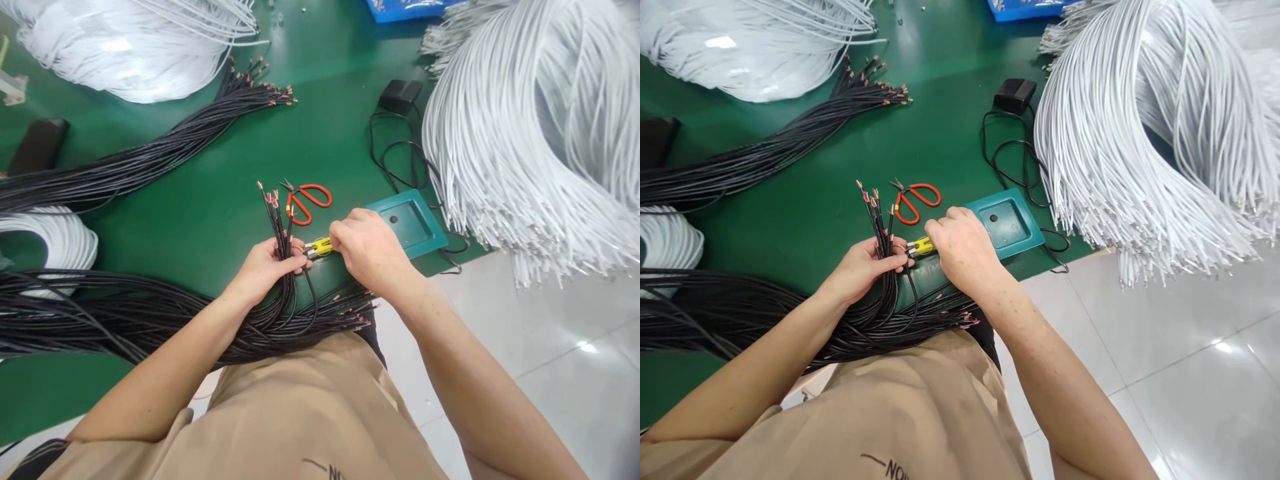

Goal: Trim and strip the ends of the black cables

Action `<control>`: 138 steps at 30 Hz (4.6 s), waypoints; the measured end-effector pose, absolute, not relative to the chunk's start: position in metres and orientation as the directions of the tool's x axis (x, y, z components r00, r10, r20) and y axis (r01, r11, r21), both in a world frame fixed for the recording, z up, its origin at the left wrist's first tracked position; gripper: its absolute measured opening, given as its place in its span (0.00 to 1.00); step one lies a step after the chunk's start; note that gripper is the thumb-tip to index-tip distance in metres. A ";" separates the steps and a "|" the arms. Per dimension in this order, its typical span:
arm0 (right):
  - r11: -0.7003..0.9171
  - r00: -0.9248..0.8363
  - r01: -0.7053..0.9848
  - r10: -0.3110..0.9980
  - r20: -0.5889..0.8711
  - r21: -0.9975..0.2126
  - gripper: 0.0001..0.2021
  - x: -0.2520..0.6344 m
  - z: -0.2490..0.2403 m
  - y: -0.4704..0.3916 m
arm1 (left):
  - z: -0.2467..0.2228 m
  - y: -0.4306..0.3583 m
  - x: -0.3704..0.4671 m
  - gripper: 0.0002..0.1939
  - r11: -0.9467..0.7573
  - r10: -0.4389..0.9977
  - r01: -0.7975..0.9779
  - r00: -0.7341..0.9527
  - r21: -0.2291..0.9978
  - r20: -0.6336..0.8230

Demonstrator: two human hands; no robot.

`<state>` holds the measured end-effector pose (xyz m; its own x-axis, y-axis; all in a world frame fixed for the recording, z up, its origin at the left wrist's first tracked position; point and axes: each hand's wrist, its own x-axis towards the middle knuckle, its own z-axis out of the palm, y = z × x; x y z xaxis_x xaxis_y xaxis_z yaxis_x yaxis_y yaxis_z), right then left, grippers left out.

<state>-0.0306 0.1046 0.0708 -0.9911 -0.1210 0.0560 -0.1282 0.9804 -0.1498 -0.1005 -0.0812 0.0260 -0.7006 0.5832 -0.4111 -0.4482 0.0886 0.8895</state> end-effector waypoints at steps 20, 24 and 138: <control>0.966 -0.927 0.233 0.255 0.276 -0.109 0.20 -0.020 0.056 0.121 | 0.026 -0.082 -0.102 0.15 0.090 0.555 -0.552 -0.663 0.829 -0.502; 0.973 -0.929 0.172 0.213 0.304 -0.156 0.17 -0.023 0.060 0.105 | 0.029 -0.088 -0.102 0.19 0.037 0.538 -0.551 -0.693 0.834 -0.481; -0.383 -0.885 -0.087 0.453 -0.105 -0.920 0.11 0.020 0.078 0.030 | 0.076 -0.092 -0.059 0.12 -0.075 0.663 -0.296 -0.728 0.952 -0.174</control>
